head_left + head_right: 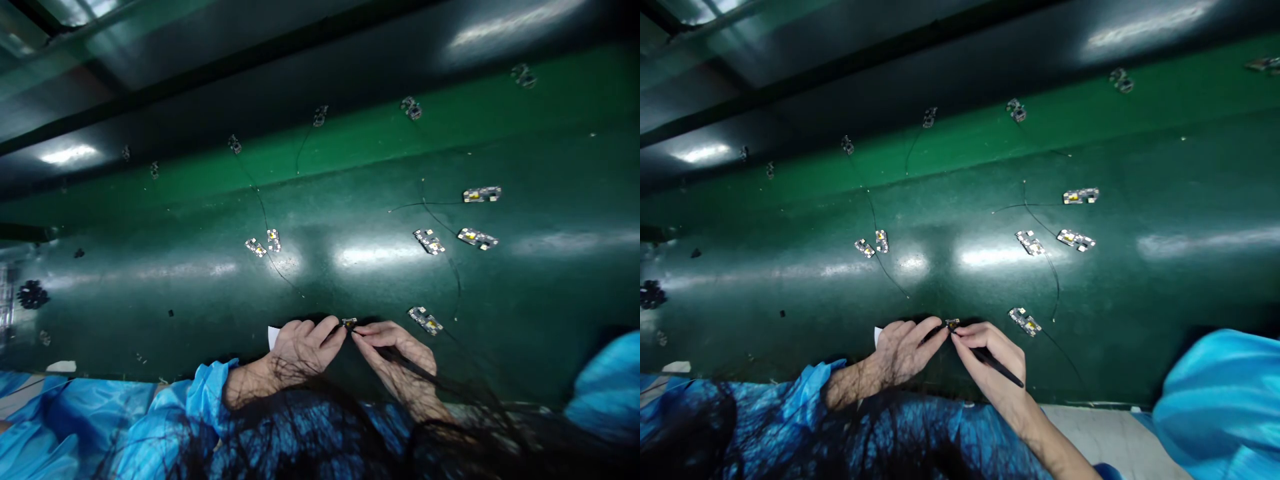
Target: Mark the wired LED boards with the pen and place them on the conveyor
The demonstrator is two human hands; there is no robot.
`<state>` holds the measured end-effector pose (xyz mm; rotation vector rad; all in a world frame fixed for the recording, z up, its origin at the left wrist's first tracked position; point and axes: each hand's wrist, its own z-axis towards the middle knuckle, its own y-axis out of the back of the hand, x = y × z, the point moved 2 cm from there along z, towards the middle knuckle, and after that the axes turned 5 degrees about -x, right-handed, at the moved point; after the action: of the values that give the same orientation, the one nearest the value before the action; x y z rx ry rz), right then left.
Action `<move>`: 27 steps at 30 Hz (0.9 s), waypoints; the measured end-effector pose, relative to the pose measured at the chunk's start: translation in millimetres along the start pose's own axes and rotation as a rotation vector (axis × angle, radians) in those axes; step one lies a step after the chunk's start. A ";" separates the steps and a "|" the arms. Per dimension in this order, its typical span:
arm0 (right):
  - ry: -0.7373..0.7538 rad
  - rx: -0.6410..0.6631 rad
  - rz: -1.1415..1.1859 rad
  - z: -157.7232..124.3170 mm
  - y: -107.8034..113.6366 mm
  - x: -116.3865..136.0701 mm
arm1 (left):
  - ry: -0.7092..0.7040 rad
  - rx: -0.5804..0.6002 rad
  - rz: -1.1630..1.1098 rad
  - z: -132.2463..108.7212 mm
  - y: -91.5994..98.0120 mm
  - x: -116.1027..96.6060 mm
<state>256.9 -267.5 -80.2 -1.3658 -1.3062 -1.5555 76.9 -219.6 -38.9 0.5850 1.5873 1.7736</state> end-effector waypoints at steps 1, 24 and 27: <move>-0.003 -0.004 0.003 0.6 0.2 -0.2 | 0.001 -0.002 0.002 -0.6 -0.5 0.2; 0.027 0.065 -0.002 1.4 -0.4 4.8 | 0.000 -0.123 0.001 -1.6 -2.3 1.8; 0.025 0.071 -0.005 2.3 -0.3 7.7 | 0.005 -0.120 0.001 -0.9 -1.8 1.8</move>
<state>255.6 -264.3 -72.9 -1.2964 -1.3384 -1.5097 75.4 -218.9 -41.0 0.5243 1.4721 1.8572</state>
